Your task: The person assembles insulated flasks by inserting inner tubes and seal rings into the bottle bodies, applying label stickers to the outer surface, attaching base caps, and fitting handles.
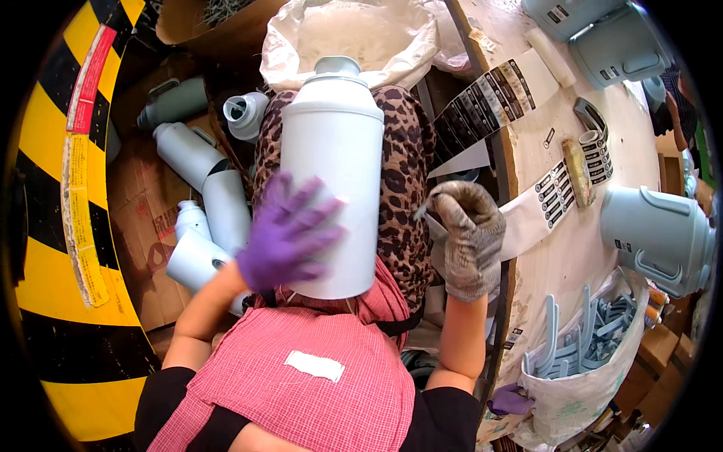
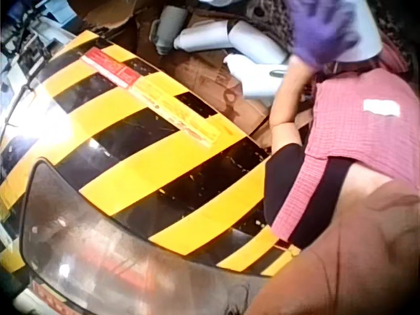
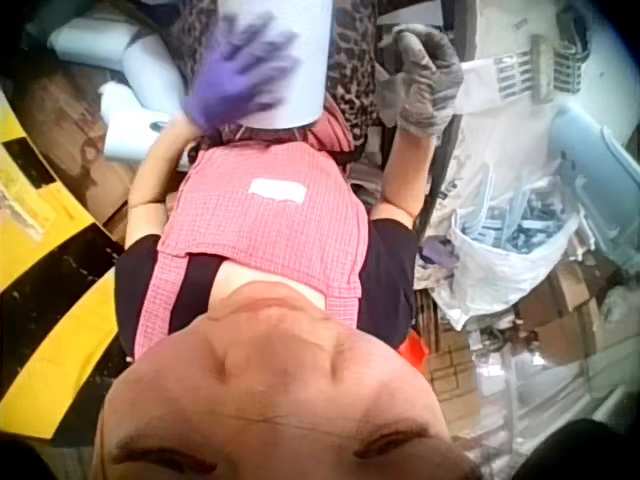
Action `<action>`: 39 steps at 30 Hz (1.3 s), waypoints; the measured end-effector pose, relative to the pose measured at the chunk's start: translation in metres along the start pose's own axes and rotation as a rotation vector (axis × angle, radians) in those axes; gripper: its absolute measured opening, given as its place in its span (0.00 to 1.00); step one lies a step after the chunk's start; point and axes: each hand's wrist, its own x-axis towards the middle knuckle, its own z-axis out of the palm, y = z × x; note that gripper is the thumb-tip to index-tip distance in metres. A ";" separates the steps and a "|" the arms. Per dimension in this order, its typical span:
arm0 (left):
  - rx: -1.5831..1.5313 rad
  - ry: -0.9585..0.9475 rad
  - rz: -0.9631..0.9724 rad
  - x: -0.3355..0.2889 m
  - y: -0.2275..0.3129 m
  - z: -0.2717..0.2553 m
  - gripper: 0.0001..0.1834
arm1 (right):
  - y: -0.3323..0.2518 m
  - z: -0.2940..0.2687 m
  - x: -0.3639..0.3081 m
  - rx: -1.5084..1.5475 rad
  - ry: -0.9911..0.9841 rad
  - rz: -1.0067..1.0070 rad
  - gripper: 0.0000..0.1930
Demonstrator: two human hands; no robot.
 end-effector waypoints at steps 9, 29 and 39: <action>-0.663 0.516 -0.487 -0.013 -0.026 0.021 0.24 | 0.003 0.069 0.009 -0.114 -0.032 0.119 0.09; -0.038 0.402 -0.473 0.049 -0.075 0.007 0.11 | 0.002 0.106 0.061 -0.380 -0.164 0.108 0.15; 0.098 0.365 -0.476 0.050 -0.072 0.003 0.14 | 0.003 0.107 0.071 -0.503 -0.239 0.033 0.14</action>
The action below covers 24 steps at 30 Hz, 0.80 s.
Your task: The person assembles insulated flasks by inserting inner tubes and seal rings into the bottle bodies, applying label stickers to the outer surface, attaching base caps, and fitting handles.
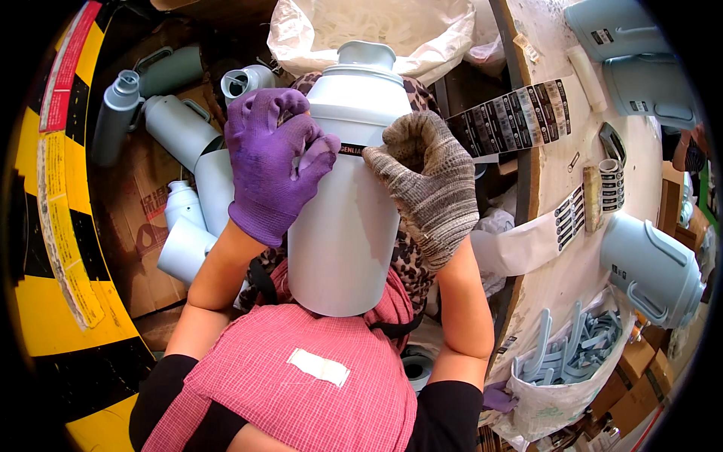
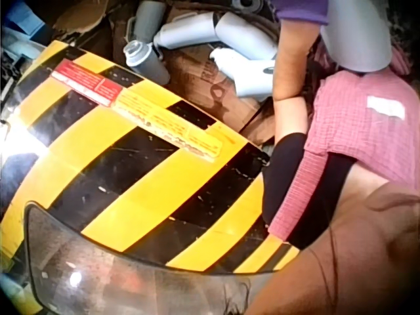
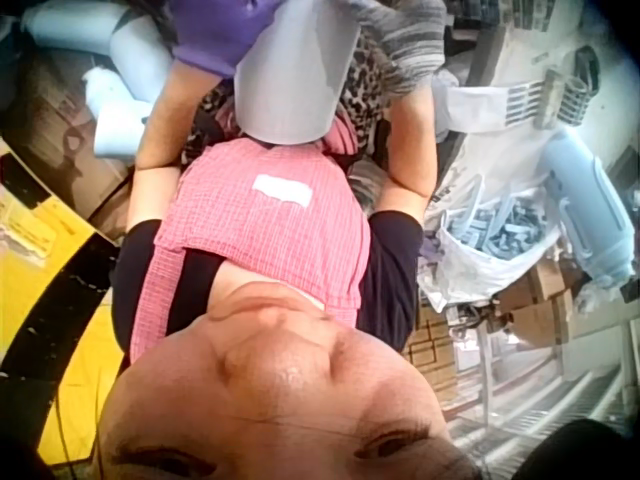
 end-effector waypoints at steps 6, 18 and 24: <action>0.099 0.001 0.015 0.002 0.004 0.001 0.15 | -0.010 0.002 -0.002 -0.190 -0.023 0.030 0.15; -0.360 -0.145 -0.214 0.000 -0.038 -0.001 0.27 | 0.023 -0.021 0.013 0.135 0.089 0.075 0.25; -0.379 -0.082 0.093 -0.002 -0.023 0.043 0.47 | 0.043 -0.014 -0.019 0.144 -0.011 -0.167 0.33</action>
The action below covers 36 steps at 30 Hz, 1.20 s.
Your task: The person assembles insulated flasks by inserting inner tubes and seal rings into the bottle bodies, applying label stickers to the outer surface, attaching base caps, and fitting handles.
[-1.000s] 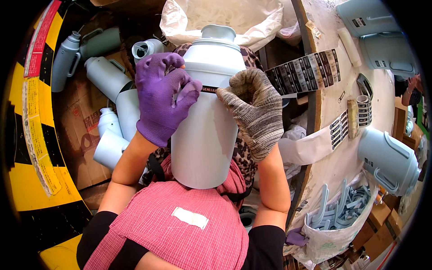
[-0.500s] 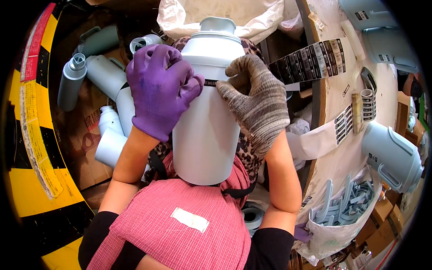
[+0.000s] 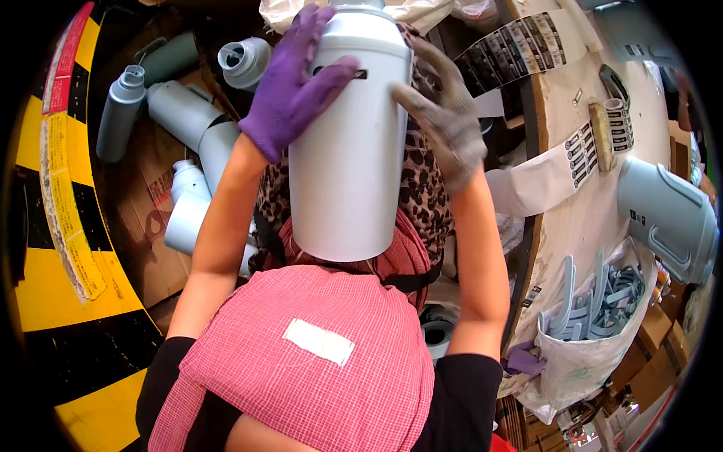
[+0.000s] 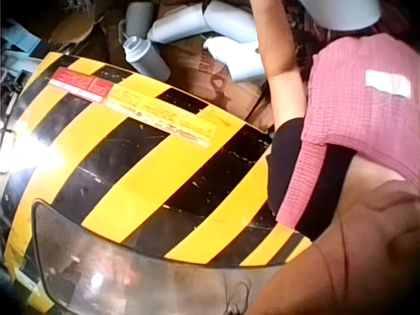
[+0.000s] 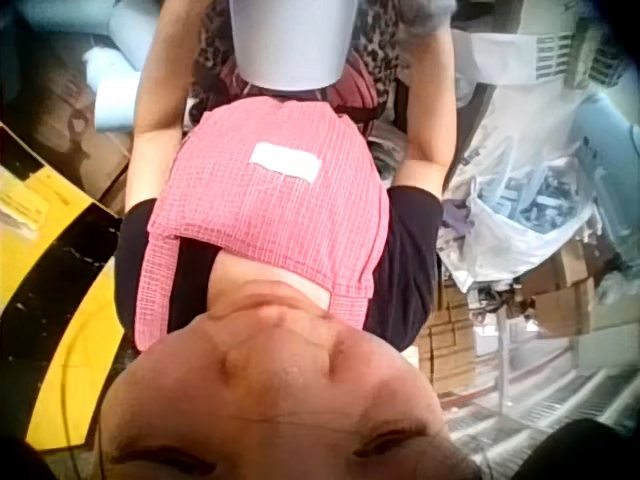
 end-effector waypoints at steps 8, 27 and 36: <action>-0.762 -0.037 -0.264 0.037 -0.075 -0.008 0.29 | 0.035 -0.151 -0.292 -1.051 -0.890 0.996 0.20; 0.212 -0.924 1.073 0.175 -0.105 0.011 0.21 | 0.194 -0.114 -0.582 -0.683 -0.358 1.210 0.40; 0.177 -0.538 0.598 0.152 -0.070 -0.152 0.19 | 0.148 -0.139 -0.544 -0.673 -0.626 1.123 0.44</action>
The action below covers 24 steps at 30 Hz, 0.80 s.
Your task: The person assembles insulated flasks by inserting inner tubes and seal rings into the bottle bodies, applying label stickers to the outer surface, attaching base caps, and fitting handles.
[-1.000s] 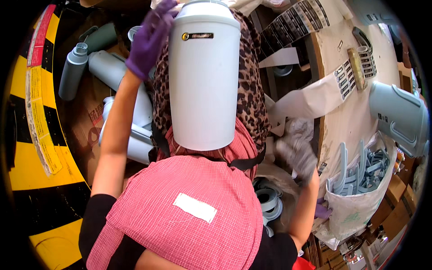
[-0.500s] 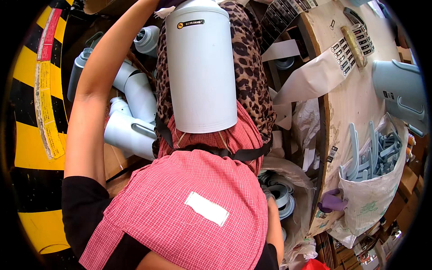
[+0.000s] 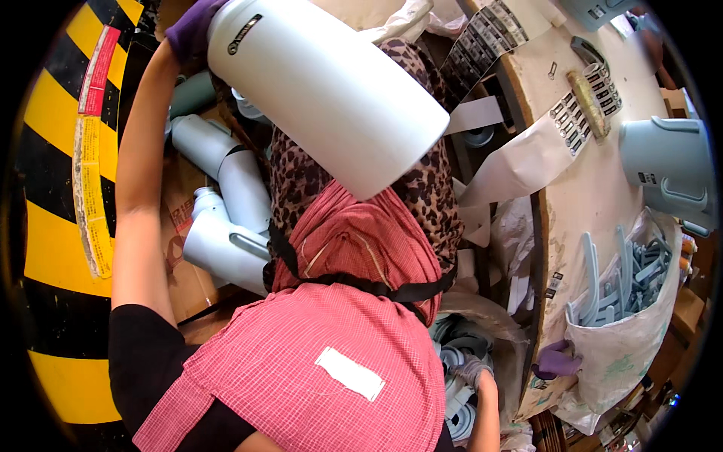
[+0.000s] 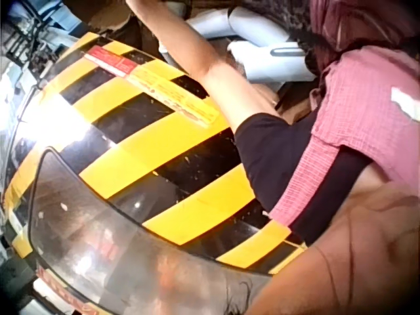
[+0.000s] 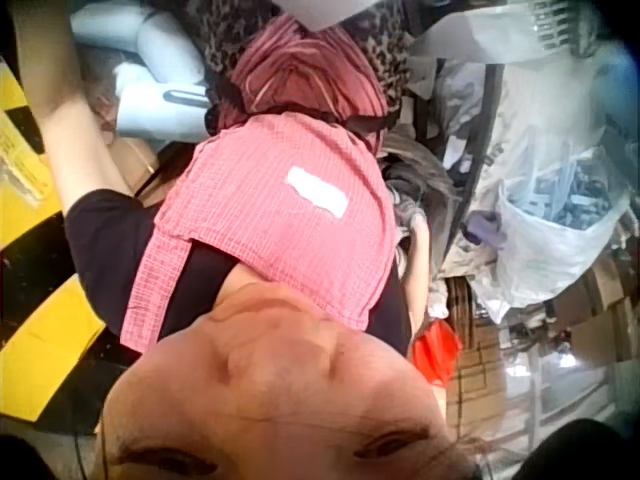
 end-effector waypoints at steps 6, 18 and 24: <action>0.041 0.010 -0.031 -0.039 -0.016 0.003 0.20 | -0.080 -0.138 -0.077 0.070 -0.108 0.031 0.37; 0.265 0.582 -0.323 -0.157 0.031 0.068 0.20 | -0.300 -0.210 0.017 -0.222 1.178 -0.693 0.29; -0.727 0.890 -0.810 -0.203 0.077 0.097 0.27 | -0.295 -0.190 0.030 -0.541 1.008 -1.301 0.35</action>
